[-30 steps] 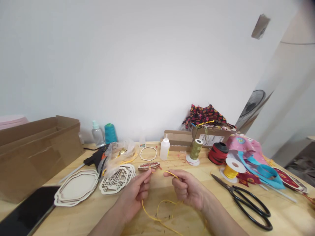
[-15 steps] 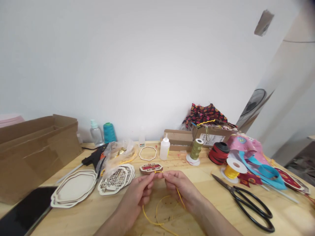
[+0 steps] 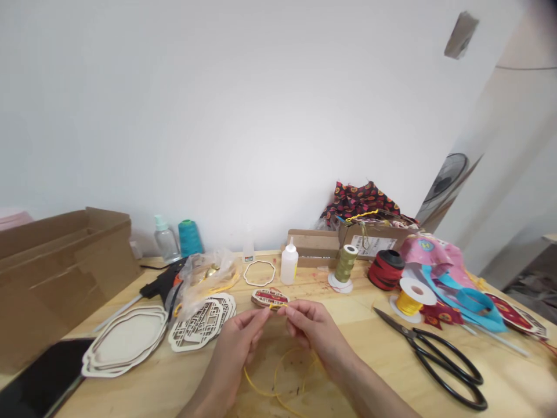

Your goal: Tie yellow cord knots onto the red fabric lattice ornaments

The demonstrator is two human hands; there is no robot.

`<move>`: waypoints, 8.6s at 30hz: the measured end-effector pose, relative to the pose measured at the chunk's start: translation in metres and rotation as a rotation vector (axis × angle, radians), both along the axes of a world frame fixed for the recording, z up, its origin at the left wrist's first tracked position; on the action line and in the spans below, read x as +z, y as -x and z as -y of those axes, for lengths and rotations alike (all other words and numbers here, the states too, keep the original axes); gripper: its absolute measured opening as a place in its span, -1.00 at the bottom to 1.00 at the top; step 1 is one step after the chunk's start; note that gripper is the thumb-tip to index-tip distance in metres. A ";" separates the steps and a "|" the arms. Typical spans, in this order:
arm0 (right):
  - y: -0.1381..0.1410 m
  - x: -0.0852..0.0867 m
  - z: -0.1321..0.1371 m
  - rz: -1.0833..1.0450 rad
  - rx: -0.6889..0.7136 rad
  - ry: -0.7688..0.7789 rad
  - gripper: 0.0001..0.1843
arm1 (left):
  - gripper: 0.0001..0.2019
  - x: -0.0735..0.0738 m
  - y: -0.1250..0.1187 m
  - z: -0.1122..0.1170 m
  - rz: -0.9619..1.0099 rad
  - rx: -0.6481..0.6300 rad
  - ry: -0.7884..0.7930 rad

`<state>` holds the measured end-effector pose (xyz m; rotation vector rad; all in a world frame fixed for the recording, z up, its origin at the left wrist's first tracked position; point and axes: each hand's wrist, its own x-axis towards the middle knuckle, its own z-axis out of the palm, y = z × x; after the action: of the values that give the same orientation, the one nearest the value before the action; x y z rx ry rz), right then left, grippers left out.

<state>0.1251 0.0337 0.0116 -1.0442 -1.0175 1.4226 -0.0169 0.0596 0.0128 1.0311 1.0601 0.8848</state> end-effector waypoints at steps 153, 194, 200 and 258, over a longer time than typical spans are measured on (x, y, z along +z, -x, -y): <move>0.016 -0.012 0.010 0.918 -0.184 -0.269 -0.78 | -0.68 0.000 -0.004 -0.011 -0.269 -0.134 0.009; -0.004 0.000 0.003 1.463 -0.041 -0.584 -0.78 | -0.65 0.000 0.000 -0.014 -0.251 -0.290 0.075; -0.006 0.004 0.003 1.534 0.013 -0.582 -0.81 | -0.64 -0.002 0.001 -0.012 -0.279 -0.290 0.063; -0.001 0.000 -0.011 1.198 -0.182 -0.672 -0.93 | -0.82 0.006 0.003 -0.007 -0.396 -0.276 -0.577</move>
<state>0.1260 0.0444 0.0116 -1.3891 -1.9761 0.1056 -0.0201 0.0662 0.0186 1.8486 0.9663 0.7909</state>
